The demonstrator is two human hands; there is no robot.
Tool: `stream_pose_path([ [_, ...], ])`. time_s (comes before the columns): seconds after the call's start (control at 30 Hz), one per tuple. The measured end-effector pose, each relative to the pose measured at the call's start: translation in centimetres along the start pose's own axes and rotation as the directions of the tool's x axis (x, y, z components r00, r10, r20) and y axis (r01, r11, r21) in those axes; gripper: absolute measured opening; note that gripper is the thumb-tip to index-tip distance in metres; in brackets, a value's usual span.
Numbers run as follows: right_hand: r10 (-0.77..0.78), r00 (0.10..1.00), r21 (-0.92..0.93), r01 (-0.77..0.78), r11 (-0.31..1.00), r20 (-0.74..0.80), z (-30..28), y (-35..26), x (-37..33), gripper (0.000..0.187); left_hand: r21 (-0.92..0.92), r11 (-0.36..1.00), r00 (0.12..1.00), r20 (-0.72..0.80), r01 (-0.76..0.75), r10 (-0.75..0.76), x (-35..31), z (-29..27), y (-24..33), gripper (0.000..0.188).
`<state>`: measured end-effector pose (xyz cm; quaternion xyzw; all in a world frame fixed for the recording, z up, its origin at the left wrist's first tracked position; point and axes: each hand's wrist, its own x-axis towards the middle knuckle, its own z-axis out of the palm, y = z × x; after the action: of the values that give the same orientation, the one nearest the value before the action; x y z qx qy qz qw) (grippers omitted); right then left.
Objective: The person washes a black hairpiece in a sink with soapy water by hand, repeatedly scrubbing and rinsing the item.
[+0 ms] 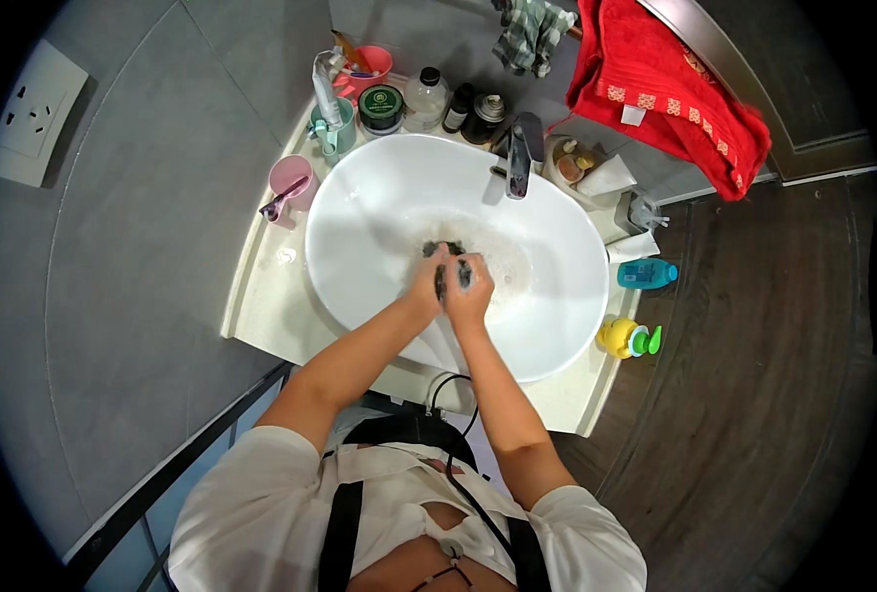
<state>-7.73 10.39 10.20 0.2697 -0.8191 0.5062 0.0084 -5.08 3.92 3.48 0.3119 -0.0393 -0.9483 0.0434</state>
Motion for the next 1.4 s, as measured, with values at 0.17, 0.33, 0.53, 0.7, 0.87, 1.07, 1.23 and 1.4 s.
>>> stream_pose_path([
  [0.17, 0.318, 0.948, -0.302, -0.297, 0.906, 0.02, -1.3, 5.4, 2.4, 0.036, 0.397, 0.902, 0.916, -0.272, -0.171, 0.293, -0.7, 1.4, -1.0, 0.034],
  [0.33, 0.819, 0.54, -0.166, -0.805, 0.57, 0.193, -5.9, 12.6, 1.5, 0.042, 0.605, 0.775, 0.845, -0.307, -0.182, 0.438, -3.5, 2.9, 4.0, 0.062],
  [0.53, 0.158, 0.985, -0.326, -0.172, 0.929, -0.071, -7.4, 14.9, 0.2, 0.039, 0.666, 0.739, 0.874, -0.415, 0.102, 0.254, -3.5, -1.3, 5.0, 0.064],
  [0.7, -0.085, 0.914, -0.487, 0.288, 0.825, 0.396, -4.7, 12.7, -0.3, 0.046, 0.339, 0.936, 0.831, -0.545, 0.093, 0.115, -1.6, -4.7, 3.5, 0.036],
  [0.87, 0.172, 0.893, -0.519, 0.078, 0.851, 0.415, -3.2, 12.6, -0.8, 0.043, 0.181, 0.981, 0.88, -0.475, 0.067, 0.027, 0.7, -5.3, 3.2, 0.019],
  [1.07, 0.185, 0.792, -0.516, 0.183, 0.837, 0.582, -1.2, 10.0, -2.2, 0.032, 0.234, 0.97, 0.909, -0.388, -0.061, 0.151, 4.2, -7.5, 2.5, 0.02],
  [1.23, 0.243, 0.969, -0.399, -0.205, 0.894, 0.045, 0.0, 12.5, -1.3, 0.031, 0.202, 0.977, 0.878, -0.454, -0.065, 0.153, 3.3, -5.2, 2.2, 0.02],
  [1.4, 0.235, 0.905, 0.268, -0.339, 0.902, 0.353, -1.1, 3.8, 0.7, 0.025, 0.159, 0.984, 0.941, -0.338, 0.076, -0.018, 0.2, 0.4, 3.5, 0.027],
])
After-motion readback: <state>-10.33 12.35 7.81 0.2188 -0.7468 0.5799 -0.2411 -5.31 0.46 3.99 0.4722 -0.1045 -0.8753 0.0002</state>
